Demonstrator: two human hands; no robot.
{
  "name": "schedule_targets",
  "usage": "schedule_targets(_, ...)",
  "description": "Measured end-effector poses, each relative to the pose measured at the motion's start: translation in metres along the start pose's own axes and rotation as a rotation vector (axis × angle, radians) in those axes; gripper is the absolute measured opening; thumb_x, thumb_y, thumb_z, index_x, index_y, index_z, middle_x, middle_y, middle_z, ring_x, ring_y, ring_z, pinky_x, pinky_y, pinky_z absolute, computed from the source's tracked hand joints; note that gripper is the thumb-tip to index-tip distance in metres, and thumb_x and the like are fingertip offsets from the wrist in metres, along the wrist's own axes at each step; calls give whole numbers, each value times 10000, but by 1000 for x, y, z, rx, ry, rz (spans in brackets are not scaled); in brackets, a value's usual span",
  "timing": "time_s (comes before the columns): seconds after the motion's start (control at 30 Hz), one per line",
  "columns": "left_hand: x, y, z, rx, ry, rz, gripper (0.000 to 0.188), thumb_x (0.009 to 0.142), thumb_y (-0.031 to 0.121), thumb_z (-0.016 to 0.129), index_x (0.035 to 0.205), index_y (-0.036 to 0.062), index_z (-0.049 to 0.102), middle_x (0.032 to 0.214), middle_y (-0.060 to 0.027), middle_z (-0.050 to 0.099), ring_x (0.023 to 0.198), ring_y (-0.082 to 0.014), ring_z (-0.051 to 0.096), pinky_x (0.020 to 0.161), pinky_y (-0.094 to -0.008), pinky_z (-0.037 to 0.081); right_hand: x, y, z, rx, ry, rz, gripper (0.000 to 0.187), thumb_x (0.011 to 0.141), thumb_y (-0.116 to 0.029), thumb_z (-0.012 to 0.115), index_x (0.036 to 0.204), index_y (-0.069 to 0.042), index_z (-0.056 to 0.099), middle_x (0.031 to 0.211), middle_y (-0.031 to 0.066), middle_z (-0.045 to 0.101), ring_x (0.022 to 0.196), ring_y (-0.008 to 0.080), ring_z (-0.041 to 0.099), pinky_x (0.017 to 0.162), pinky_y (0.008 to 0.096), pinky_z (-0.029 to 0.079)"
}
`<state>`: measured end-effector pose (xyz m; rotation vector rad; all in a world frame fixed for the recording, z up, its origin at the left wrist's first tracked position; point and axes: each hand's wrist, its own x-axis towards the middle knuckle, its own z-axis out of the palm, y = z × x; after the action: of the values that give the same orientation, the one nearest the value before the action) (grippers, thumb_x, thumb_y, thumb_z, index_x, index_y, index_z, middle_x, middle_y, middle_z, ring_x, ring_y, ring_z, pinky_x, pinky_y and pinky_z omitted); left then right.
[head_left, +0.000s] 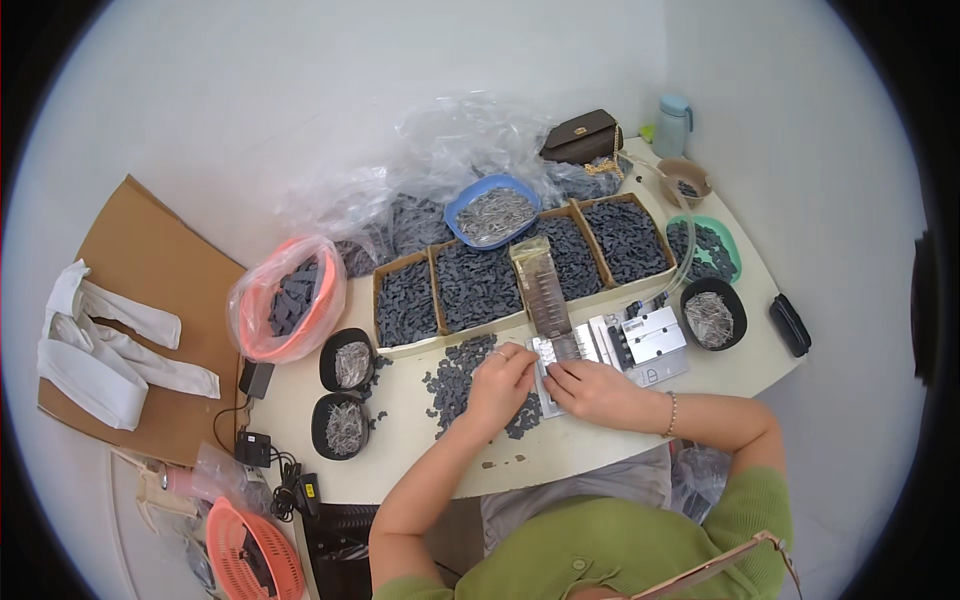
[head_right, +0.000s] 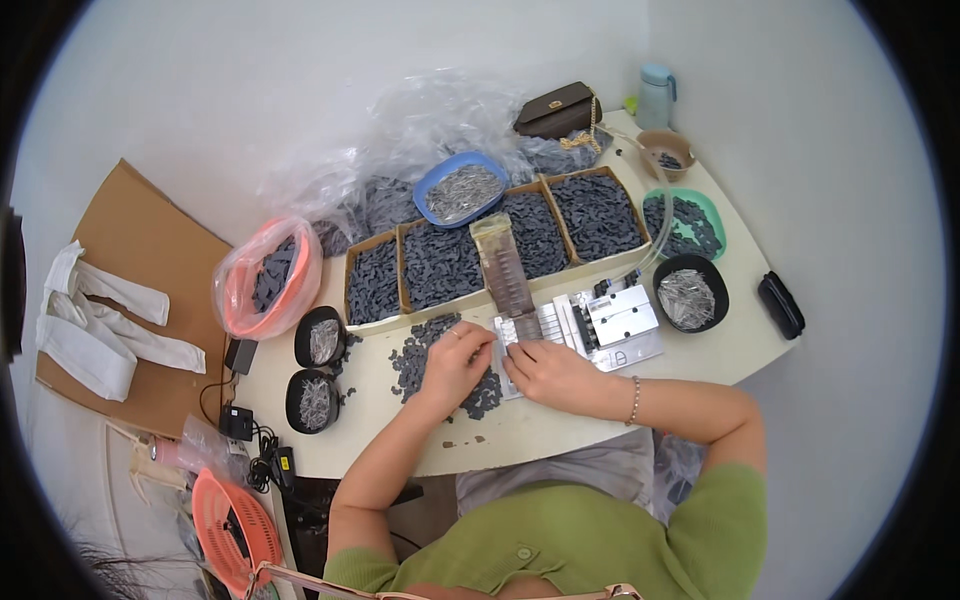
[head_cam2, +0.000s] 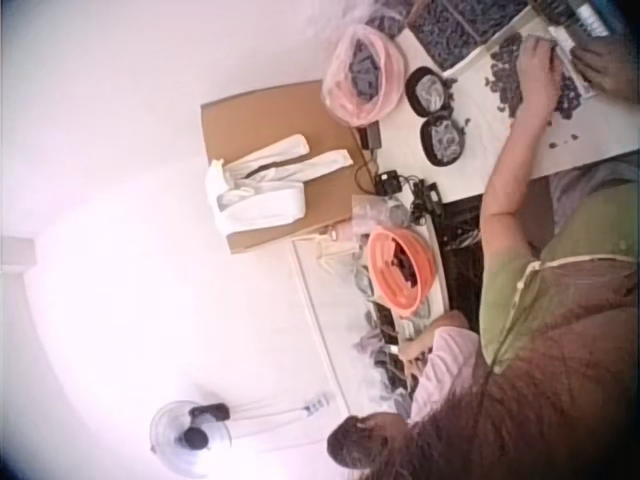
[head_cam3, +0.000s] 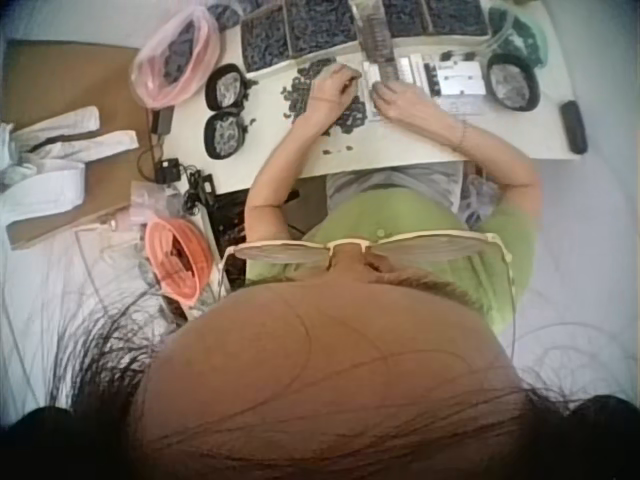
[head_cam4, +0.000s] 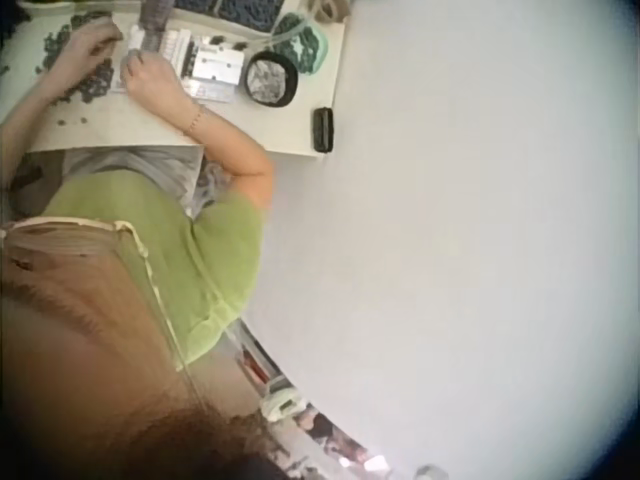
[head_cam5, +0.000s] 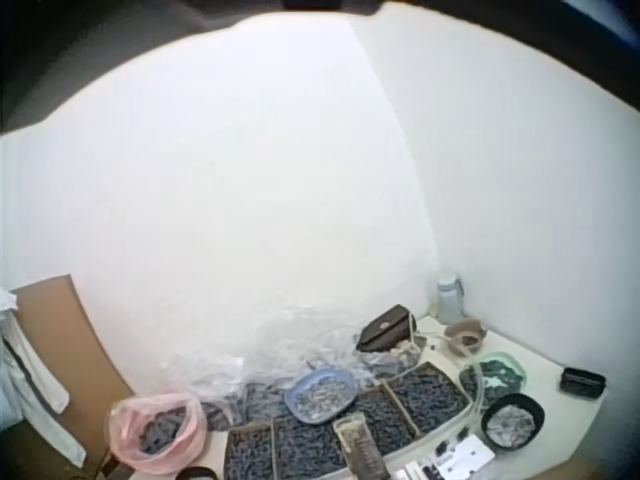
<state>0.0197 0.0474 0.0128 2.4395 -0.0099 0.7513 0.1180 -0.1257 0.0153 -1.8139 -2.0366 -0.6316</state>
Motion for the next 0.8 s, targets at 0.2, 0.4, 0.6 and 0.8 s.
schedule_targets(0.2,-6,4,17,217,-167,215,251,706,12,613,954,12,649,964,-97,647,897,-274,635,717,-335,538,-4,24,-13,410,-141,269,173,754,-48,573,913,-18,636,938,119,651,853,300,630,707,392,520)
schedule_targets(0.4,-20,21,11,549,-130,450,375,699,47,588,1060,-54,615,1081,-188,627,999,-305,616,829,-381,514,28,47,-5,520,-50,334,158,791,-58,600,936,-50,662,888,113,659,824,318,636,718,412,516)
schedule_targets(0.6,-35,14,-10,303,-192,236,370,676,13,607,1045,-15,623,955,-151,633,888,-312,609,777,-397,494,76,39,53,401,-336,221,158,785,-151,649,914,-59,645,852,130,649,834,319,640,722,421,515)
schedule_targets(0.8,-18,-41,-34,356,22,6,104,719,5,652,822,12,664,805,-96,606,796,-291,589,721,-385,488,85,32,65,349,-323,232,139,781,-152,661,894,-74,638,857,128,642,839,330,639,721,411,518)
